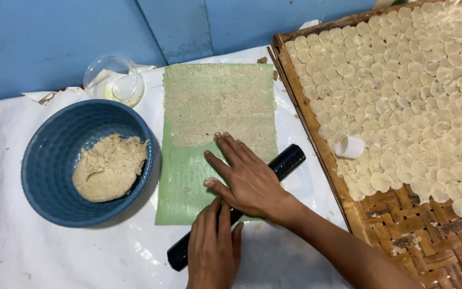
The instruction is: Using a cylindrical roller to flatten small pieces of dough into thin discs on a mat for snack production.
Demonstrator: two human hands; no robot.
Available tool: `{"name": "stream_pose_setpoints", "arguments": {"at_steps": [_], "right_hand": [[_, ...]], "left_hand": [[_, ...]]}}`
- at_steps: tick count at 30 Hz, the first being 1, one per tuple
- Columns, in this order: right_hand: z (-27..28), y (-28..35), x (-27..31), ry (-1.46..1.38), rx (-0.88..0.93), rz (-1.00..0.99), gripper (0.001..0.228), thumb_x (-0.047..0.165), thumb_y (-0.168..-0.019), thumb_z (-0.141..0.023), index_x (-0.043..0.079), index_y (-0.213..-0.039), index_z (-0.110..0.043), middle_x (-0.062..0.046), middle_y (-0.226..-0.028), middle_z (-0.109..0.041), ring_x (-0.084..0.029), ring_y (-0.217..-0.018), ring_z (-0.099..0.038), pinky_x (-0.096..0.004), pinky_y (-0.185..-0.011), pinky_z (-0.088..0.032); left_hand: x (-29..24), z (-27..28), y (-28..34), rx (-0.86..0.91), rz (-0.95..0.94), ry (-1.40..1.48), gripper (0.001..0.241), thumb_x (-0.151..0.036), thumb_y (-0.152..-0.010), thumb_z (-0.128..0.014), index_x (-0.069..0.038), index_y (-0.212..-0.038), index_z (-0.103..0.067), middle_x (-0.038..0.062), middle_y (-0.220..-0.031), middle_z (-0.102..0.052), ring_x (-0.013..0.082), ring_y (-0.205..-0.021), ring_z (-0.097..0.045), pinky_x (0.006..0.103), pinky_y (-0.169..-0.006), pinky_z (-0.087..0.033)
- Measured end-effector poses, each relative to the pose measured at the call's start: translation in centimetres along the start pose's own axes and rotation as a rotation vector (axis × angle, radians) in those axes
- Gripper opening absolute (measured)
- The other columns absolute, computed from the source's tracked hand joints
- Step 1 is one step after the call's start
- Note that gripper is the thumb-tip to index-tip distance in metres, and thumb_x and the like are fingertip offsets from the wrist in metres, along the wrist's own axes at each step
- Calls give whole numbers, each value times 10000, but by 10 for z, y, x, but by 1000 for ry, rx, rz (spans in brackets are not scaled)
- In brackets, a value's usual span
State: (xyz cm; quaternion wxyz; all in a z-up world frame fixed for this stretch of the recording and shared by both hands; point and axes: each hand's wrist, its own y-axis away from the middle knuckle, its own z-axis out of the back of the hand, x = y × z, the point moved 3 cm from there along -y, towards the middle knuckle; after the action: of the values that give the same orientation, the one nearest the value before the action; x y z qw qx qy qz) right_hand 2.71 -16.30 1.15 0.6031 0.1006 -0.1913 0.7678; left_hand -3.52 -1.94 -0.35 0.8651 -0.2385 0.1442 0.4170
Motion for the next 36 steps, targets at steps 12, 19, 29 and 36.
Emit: {"name": "stream_pose_setpoints", "arguments": {"at_steps": [12, 19, 29, 36], "right_hand": [[28, 90, 14, -62, -58, 41, 662, 464, -976, -507, 56, -1496, -474, -159, -1579, -456, -339, -1507, -353, -523, -1223, -240], [13, 161, 6, 54, 20, 5, 645, 485, -1019, -330, 148, -1565, -395, -105, -1647, -367, -268, -1542, -304, -507, -1264, -183], [-7, 241, 6, -193, -256, -203, 661, 557, -1047, -207, 117, -1383, -570, -161, -1554, -496, -327, -1485, -443, -516, -1263, -306], [9, 222, -3, -157, -446, -257, 401, 137, -867, -628, 3, -1246, -624, -188, -1370, -583, -308, -1198, -638, -434, -1017, -596]], "left_hand": [[-8, -1, 24, -76, -9, 162, 436, -272, -860, -709, -10, -1206, -671, 180, -1217, -652, 310, -1035, -680, 421, -899, -545], [-16, -21, 52, -42, -143, 118, 403, -381, -922, -681, -24, -1106, -663, 135, -890, -659, 293, -685, -607, 386, -671, -542], [-23, -63, 99, 82, -138, 80, 500, -494, -899, -640, -37, -1102, -642, 82, -790, -628, 210, -584, -626, 317, -491, -524], [0, 21, 39, 254, 137, 599, 380, -313, -763, -754, -37, -1019, -701, 115, -848, -797, 224, -704, -822, 335, -672, -694]]}}
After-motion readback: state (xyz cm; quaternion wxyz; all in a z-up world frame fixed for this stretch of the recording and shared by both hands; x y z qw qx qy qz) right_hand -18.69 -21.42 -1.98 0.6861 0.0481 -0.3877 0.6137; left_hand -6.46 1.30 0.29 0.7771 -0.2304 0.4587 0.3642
